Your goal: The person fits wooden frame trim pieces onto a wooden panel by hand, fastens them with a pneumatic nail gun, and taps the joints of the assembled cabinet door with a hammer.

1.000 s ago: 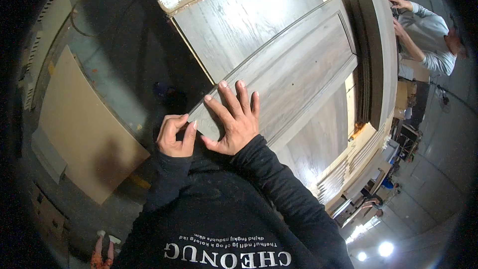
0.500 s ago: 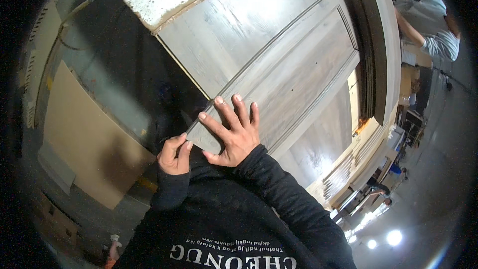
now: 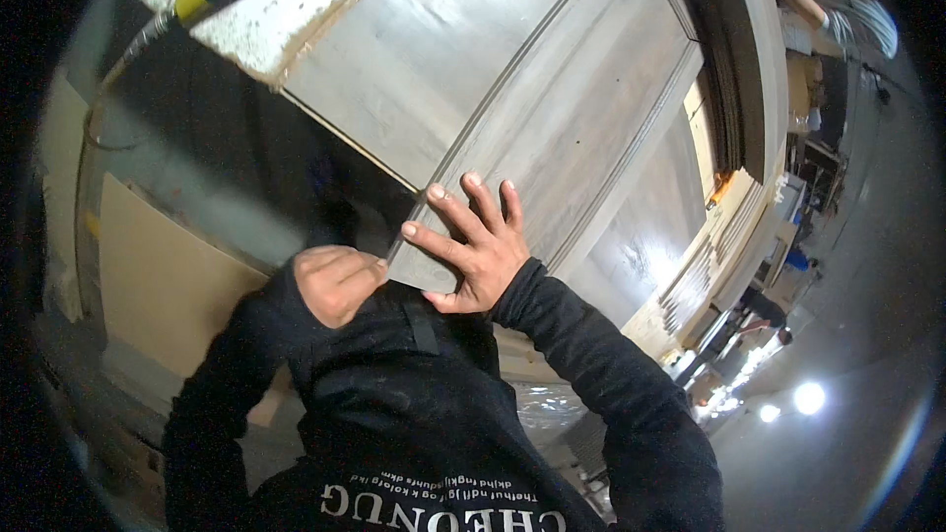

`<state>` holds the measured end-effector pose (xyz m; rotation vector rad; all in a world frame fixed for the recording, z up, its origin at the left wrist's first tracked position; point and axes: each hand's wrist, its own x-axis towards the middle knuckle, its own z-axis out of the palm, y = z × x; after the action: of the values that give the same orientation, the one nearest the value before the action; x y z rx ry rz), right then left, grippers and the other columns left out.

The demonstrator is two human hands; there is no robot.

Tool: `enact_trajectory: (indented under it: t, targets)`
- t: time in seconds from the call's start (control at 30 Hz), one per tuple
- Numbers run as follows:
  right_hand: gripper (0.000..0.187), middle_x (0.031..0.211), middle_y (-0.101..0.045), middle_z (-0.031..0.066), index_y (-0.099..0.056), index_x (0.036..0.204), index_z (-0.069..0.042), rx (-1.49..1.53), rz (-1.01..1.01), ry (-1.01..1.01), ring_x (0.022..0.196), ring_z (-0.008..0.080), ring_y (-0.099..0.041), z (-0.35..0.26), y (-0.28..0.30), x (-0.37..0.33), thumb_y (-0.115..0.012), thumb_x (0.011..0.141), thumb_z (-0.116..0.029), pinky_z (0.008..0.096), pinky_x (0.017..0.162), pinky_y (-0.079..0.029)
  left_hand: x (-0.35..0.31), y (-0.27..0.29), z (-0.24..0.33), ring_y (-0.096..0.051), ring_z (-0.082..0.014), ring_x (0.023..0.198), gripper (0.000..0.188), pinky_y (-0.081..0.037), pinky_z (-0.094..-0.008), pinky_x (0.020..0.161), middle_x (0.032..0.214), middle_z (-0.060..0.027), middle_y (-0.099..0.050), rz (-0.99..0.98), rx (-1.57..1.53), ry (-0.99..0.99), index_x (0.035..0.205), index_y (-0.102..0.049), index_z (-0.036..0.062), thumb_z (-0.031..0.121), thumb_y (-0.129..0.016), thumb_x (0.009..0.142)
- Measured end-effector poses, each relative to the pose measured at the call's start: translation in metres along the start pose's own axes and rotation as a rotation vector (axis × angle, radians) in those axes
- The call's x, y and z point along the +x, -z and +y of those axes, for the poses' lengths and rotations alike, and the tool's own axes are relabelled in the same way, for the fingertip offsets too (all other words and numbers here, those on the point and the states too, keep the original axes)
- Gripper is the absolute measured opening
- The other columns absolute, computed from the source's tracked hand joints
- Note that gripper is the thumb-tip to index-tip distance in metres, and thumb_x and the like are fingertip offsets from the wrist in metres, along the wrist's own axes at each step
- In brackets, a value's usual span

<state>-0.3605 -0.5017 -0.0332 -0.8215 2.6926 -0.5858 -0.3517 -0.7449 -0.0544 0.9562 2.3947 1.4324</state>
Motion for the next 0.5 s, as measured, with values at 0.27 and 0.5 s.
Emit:
enact_trajectory:
  t: [0.27,0.5]
  targets:
    - [0.080,0.145,-0.029,0.0059,-0.040,0.134,-0.037,-0.018,-0.111,-0.021,0.134,0.0365,-0.021,0.009,-0.004,-0.009,-0.066,0.060,-0.051,0.0629,0.103,-0.009,0.105,0.106,-0.053,-0.056,-0.0331,0.092,0.047,-0.046,-0.0402,0.079,0.105,-0.0183,-0.059,0.370,0.666,0.158,0.113,-0.055,0.0014,0.004,-0.060,0.067]
    - [0.077,0.146,-0.028,0.0056,-0.038,0.135,-0.037,-0.019,-0.124,0.032,0.134,0.0366,-0.022,0.001,-0.001,0.006,-0.060,0.063,-0.053,0.0634,0.102,-0.011,0.154,0.157,-0.117,-0.055,-0.0378,0.095,0.065,-0.046,-0.0407,0.085,0.103,-0.0230,-0.055,0.202,0.706,0.383,0.127,-0.035,0.0052,0.005,-0.060,0.068]
